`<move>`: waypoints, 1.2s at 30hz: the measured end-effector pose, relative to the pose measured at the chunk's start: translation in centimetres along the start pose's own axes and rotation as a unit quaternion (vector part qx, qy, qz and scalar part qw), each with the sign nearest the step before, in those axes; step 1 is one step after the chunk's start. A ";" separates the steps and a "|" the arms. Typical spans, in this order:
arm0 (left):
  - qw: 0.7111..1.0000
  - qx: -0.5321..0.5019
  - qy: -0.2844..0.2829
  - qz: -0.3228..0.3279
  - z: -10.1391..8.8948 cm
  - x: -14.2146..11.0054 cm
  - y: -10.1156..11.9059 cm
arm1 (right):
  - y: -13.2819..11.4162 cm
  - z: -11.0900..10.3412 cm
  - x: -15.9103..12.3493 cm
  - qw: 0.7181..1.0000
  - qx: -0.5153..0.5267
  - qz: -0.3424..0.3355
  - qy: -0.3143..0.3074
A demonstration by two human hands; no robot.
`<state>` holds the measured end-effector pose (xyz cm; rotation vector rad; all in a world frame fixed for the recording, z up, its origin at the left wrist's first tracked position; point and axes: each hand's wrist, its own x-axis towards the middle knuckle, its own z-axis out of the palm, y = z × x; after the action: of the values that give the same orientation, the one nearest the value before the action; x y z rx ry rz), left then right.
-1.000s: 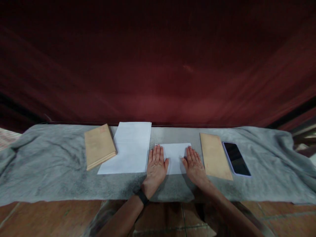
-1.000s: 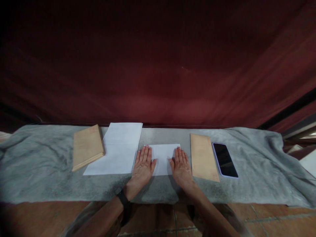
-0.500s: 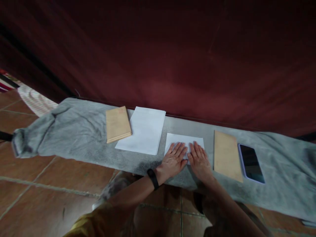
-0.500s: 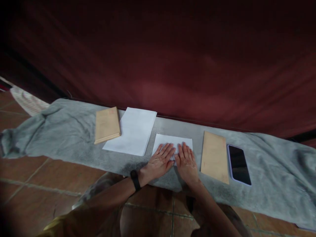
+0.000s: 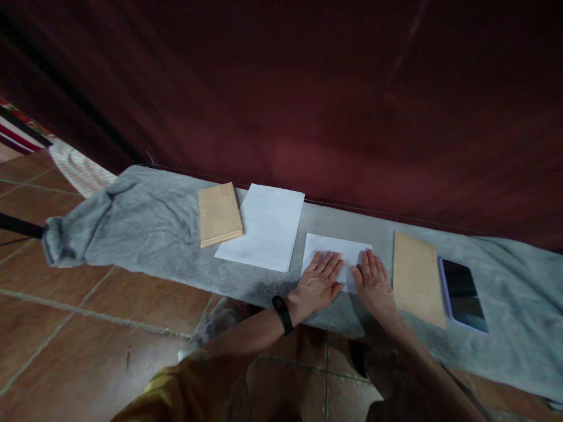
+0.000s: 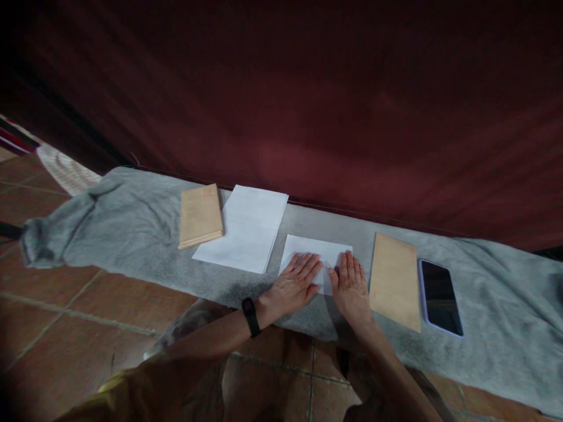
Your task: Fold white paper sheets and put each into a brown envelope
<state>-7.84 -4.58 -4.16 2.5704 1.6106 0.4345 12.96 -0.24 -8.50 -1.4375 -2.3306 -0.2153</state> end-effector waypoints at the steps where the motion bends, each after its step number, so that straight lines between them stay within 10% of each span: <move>1: 1.000 -0.005 -0.003 0.002 -0.1 0.0 0.0 | 0.1 0.0 0.2 1.000 0.000 0.008 0.003; 13: 0.997 0.025 0.042 -0.062 0.6 1.2 -2.2 | -3.2 -0.4 2.6 0.998 0.025 -0.030 -0.041; 29: 0.979 0.108 0.037 -0.172 0.5 2.4 -4.0 | -1.4 0.8 3.6 0.992 -0.055 0.109 0.021; 36: 0.979 0.109 0.037 -0.169 0.2 2.4 -3.8 | -3.8 0.0 3.8 1.000 -0.009 -0.010 -0.018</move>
<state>-10.06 -0.71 -4.70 2.3685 2.1820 0.3439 8.13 1.13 -6.69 -1.4371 -2.3786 -0.2193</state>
